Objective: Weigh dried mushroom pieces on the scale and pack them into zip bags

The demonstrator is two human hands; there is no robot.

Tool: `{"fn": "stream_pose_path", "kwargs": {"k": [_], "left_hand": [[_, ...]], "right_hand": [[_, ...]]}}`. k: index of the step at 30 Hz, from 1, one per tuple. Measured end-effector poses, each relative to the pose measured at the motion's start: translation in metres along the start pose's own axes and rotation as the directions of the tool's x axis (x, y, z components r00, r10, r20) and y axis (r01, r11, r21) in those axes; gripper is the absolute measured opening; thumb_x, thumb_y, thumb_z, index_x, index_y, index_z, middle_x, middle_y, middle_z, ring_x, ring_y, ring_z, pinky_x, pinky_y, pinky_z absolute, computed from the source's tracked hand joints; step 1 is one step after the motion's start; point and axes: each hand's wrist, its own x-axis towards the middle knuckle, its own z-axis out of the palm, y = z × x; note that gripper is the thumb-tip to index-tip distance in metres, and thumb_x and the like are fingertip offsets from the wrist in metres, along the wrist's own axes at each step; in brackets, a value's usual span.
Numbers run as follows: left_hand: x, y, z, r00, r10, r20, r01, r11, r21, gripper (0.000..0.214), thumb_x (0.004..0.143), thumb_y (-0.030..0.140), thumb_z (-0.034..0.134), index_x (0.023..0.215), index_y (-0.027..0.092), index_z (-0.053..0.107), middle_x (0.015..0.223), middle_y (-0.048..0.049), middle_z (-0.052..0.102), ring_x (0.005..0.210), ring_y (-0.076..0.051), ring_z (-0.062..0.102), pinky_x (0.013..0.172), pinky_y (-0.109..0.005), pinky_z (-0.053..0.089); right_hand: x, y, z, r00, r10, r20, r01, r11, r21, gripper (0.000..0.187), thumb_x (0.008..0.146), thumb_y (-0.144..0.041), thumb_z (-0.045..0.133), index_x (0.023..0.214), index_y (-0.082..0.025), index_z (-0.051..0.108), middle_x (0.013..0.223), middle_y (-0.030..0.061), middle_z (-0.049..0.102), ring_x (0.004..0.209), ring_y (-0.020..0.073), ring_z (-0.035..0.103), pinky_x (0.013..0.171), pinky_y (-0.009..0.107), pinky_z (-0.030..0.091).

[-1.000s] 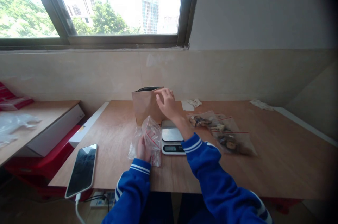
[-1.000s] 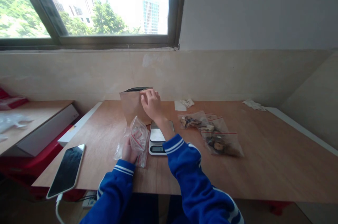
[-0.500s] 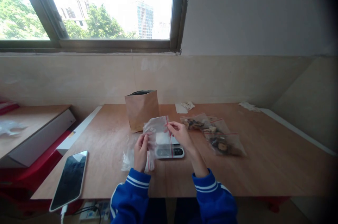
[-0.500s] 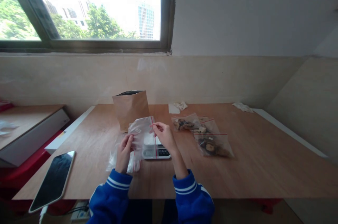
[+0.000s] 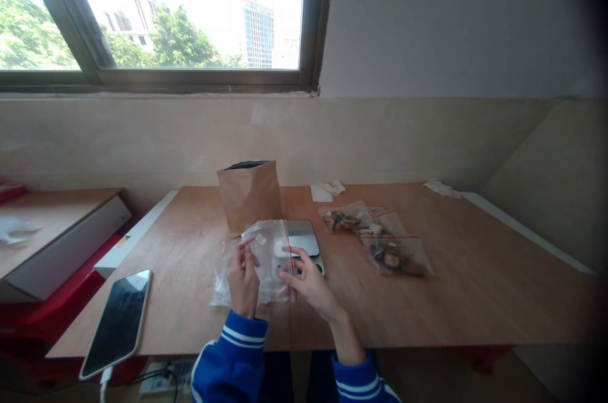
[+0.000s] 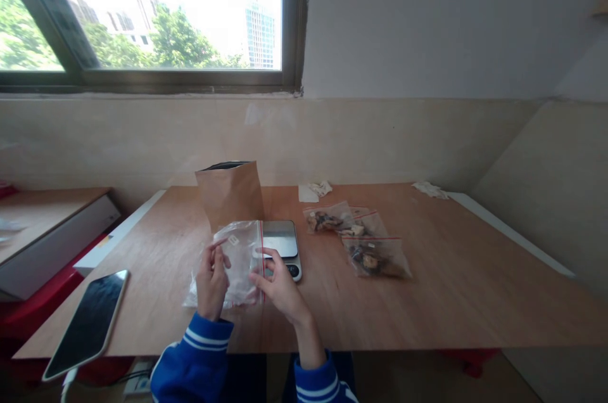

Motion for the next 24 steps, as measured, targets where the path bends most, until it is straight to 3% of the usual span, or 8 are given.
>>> {"fn": "stream_pose_path", "kwargs": {"k": [4, 7, 10, 12, 14, 18, 21, 24], "left_hand": [[0.006, 0.007, -0.004, 0.990, 0.143, 0.003, -0.141, 0.967, 0.211, 0.027, 0.085, 0.039, 0.051, 0.104, 0.022, 0.062, 0.058, 0.0048, 0.051, 0.041, -0.009, 0.041, 0.042, -0.020, 0.034], [0.020, 0.016, -0.020, 0.980, 0.199, -0.029, -0.178, 0.926, 0.333, 0.029, 0.086, 0.040, 0.048, 0.104, 0.022, 0.061, 0.060, 0.0040, 0.053, 0.041, -0.010, 0.042, 0.043, -0.021, 0.035], [0.036, 0.015, -0.040, 0.983, 0.185, -0.017, -0.152, 0.855, 0.495, 0.028, 0.086, 0.039, 0.046, 0.104, 0.023, 0.060, 0.065, 0.0026, 0.058, 0.040, -0.011, 0.043, 0.045, -0.023, 0.037], [0.045, 0.005, -0.050, 0.988, 0.154, 0.026, -0.134, 0.750, 0.648, 0.023, 0.084, 0.035, 0.048, 0.100, 0.024, 0.062, 0.072, 0.0003, 0.063, 0.044, -0.012, 0.049, 0.053, -0.026, 0.042], [0.052, -0.011, -0.056, 0.979, 0.204, 0.016, -0.139, 0.609, 0.781, 0.020, 0.082, 0.029, 0.051, 0.096, 0.021, 0.064, 0.081, -0.0058, 0.065, 0.062, -0.018, 0.059, 0.066, -0.031, 0.045], [0.055, -0.030, -0.055, 0.931, 0.363, 0.018, -0.145, 0.326, 0.934, 0.037, 0.083, 0.026, 0.049, 0.114, 0.009, 0.058, 0.107, -0.0206, 0.059, 0.099, -0.033, 0.056, 0.084, -0.045, 0.042], [0.048, -0.020, -0.049, 0.906, 0.419, 0.057, -0.170, 0.237, 0.957, 0.044, 0.086, 0.027, 0.044, 0.128, 0.013, 0.050, 0.120, -0.0192, 0.053, 0.107, -0.033, 0.052, 0.086, -0.048, 0.041], [0.035, -0.005, -0.044, 0.886, 0.396, 0.243, -0.343, 0.205, 0.917, 0.034, 0.090, 0.028, 0.039, 0.119, 0.021, 0.057, 0.123, -0.0119, 0.055, 0.110, -0.027, 0.052, 0.090, -0.043, 0.039]], "right_hand": [[-0.001, -0.003, -0.015, 0.998, -0.056, -0.010, 0.055, 0.994, -0.090, 0.054, 0.074, -0.038, 0.069, 0.120, -0.028, 0.043, 0.091, -0.0010, 0.058, 0.057, 0.0118, 0.061, 0.056, 0.028, 0.052], [-0.003, 0.002, -0.048, 0.964, -0.166, -0.205, 0.105, 0.954, -0.280, 0.040, 0.083, -0.044, 0.056, 0.117, -0.024, 0.048, 0.096, 0.0048, 0.059, 0.076, 0.0183, 0.064, 0.068, 0.034, 0.053], [-0.011, 0.012, -0.094, 0.760, -0.429, -0.488, 0.053, 0.789, -0.612, 0.030, 0.085, -0.040, 0.048, 0.107, -0.020, 0.055, 0.109, 0.0114, 0.057, 0.107, 0.0262, 0.054, 0.092, 0.045, 0.043], [-0.020, 0.019, -0.122, 0.599, -0.559, -0.573, -0.143, 0.630, -0.763, 0.030, 0.082, -0.033, 0.048, 0.107, -0.018, 0.056, 0.116, 0.0148, 0.052, 0.114, 0.0298, 0.047, 0.095, 0.049, 0.038], [-0.030, 0.025, -0.143, 0.512, -0.617, -0.597, -0.314, 0.512, -0.799, 0.033, 0.079, -0.026, 0.048, 0.110, -0.017, 0.055, 0.120, 0.0163, 0.049, 0.114, 0.0312, 0.046, 0.092, 0.049, 0.037], [-0.045, 0.033, -0.162, 0.470, -0.661, -0.585, -0.473, 0.371, -0.799, 0.041, 0.075, -0.024, 0.054, 0.116, -0.019, 0.054, 0.122, 0.0151, 0.047, 0.109, 0.0319, 0.045, 0.085, 0.045, 0.037], [-0.049, 0.033, -0.165, 0.469, -0.635, -0.614, -0.543, 0.340, -0.767, 0.032, 0.078, -0.026, 0.052, 0.109, -0.022, 0.059, 0.114, 0.0126, 0.054, 0.104, 0.0315, 0.045, 0.081, 0.042, 0.035], [-0.051, 0.032, -0.167, 0.492, -0.587, -0.644, -0.563, 0.349, -0.749, 0.021, 0.080, -0.026, 0.049, 0.093, -0.022, 0.065, 0.098, 0.0107, 0.061, 0.097, 0.0308, 0.045, 0.078, 0.041, 0.031]]}}
